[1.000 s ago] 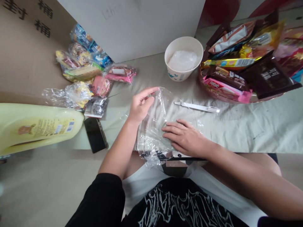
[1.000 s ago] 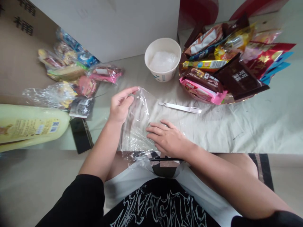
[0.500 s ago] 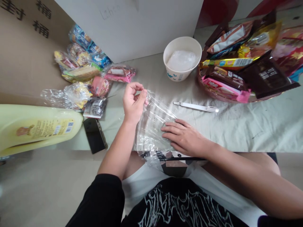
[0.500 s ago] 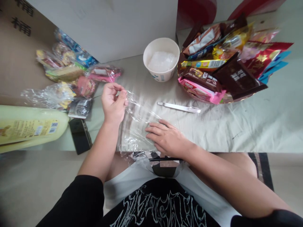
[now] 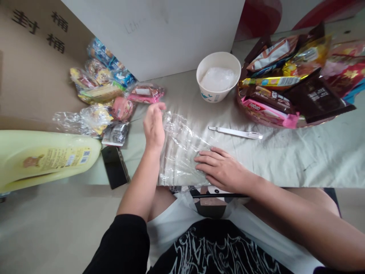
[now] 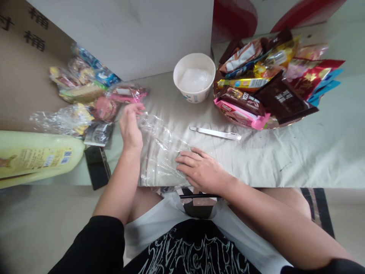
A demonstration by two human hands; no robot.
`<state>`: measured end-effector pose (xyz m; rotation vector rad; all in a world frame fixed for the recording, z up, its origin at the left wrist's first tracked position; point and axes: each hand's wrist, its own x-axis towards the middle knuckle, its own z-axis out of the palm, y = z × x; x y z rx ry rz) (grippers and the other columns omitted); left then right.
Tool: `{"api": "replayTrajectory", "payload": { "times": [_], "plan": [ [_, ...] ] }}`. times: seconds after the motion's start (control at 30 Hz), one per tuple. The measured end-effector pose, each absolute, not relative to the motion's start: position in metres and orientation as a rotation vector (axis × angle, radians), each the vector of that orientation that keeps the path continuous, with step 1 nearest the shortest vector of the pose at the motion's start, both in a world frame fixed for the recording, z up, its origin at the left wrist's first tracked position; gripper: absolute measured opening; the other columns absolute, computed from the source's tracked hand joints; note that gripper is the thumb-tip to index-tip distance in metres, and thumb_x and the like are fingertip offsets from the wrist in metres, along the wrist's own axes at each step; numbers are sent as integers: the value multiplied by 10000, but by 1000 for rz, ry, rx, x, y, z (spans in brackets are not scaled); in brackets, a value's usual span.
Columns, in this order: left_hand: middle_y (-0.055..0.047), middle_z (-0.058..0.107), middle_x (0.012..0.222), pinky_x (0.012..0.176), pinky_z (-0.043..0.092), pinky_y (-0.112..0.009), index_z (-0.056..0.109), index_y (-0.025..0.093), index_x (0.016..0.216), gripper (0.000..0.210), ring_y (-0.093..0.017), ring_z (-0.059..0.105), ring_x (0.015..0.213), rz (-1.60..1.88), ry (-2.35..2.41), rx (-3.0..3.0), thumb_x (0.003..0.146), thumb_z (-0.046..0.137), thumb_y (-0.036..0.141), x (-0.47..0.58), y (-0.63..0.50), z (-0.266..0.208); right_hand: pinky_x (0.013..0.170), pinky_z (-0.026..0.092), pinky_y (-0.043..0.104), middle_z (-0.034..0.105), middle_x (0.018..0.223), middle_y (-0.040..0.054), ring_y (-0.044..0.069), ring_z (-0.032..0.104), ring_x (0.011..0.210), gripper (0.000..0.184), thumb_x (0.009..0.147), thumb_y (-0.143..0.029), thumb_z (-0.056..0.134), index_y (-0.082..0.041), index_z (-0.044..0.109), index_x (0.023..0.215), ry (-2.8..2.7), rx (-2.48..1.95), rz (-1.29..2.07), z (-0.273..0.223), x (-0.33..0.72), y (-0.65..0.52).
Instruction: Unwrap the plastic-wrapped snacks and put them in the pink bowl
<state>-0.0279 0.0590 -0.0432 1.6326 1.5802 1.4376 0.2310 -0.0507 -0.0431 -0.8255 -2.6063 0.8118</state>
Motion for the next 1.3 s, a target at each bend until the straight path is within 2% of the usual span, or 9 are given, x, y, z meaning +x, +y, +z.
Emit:
{"api": "replayTrajectory", "payload": {
  "times": [0.17, 0.3, 0.47, 0.57, 0.7, 0.9, 1.07, 1.17, 1.3],
  "plan": [
    [-71, 772, 904, 1062, 501, -417, 764, 242, 856, 743, -247, 704, 1102, 1116, 1432, 1776, 851, 408, 895, -30, 54, -44, 1215, 407, 514, 684, 1429, 56, 252, 549, 1420, 339, 987, -201, 539, -216, 691, 1290, -2608, -821, 787, -42, 231, -51],
    [-7, 682, 675, 763, 526, -315, 679, 217, 683, 512, -150, 653, 703, 1093, 1509, 1735, 874, 649, 691, -32, 57, -40, 1219, 405, 514, 678, 1438, 59, 253, 546, 1423, 346, 987, -205, 532, -213, 685, 1297, -2619, -815, 790, -42, 231, -50],
    [48, 493, 563, 506, 369, -256, 523, 224, 645, 442, -101, 444, 506, 1717, 1778, 1360, 925, 632, 549, -55, 75, -38, 1223, 398, 518, 665, 1459, 51, 254, 534, 1437, 347, 994, -219, 530, -216, 680, 1307, -2631, -822, 809, -42, 231, -50],
    [49, 460, 571, 507, 355, -250, 499, 225, 644, 402, -101, 429, 514, 1823, 1785, 1359, 939, 593, 481, -51, 68, -37, 1223, 395, 525, 661, 1466, 49, 259, 531, 1440, 351, 988, -217, 542, -204, 679, 1311, -2629, -817, 830, -42, 231, -49],
    [16, 547, 635, 627, 438, -250, 559, 209, 683, 299, -123, 556, 646, 1515, 1771, 1615, 947, 542, 349, -29, 45, -38, 1226, 392, 512, 663, 1460, 54, 256, 532, 1433, 348, 991, -228, 543, -204, 683, 1309, -2630, -867, 803, -40, 230, -50],
    [22, 526, 644, 600, 403, -257, 556, 207, 720, 200, -120, 503, 616, 1413, 1791, 1828, 914, 525, 240, -27, 29, -39, 1211, 415, 513, 603, 1519, 127, 316, 504, 1448, 451, 957, -261, 586, -137, 632, 1388, -2603, -1116, 619, -37, 226, -53],
    [-77, 714, 1053, 919, 539, -380, 673, 207, 1059, 198, -220, 670, 1005, 668, 1447, 2302, 952, 556, 327, -17, 4, -32, 1215, 393, 554, 504, 1598, 195, 376, 411, 1513, 561, 963, -337, 590, -78, 560, 1459, -2590, -1208, 521, -39, 228, -55],
    [-124, 628, 1387, 1119, 463, -529, 657, 245, 1280, 343, -315, 572, 1322, 315, 1377, 2380, 963, 587, 353, -16, -4, -28, 1239, 369, 548, 497, 1612, 170, 361, 400, 1526, 582, 979, -391, 578, -99, 545, 1481, -2633, -1118, 540, -38, 230, -57],
    [-109, 581, 1472, 1190, 411, -576, 685, 268, 1292, 401, -344, 511, 1401, 199, 1483, 2317, 898, 708, 339, -35, 4, -29, 1252, 373, 521, 498, 1619, 144, 344, 426, 1522, 607, 952, -405, 639, -127, 554, 1485, -2734, -1018, 577, -36, 229, -59]
  ]
}}
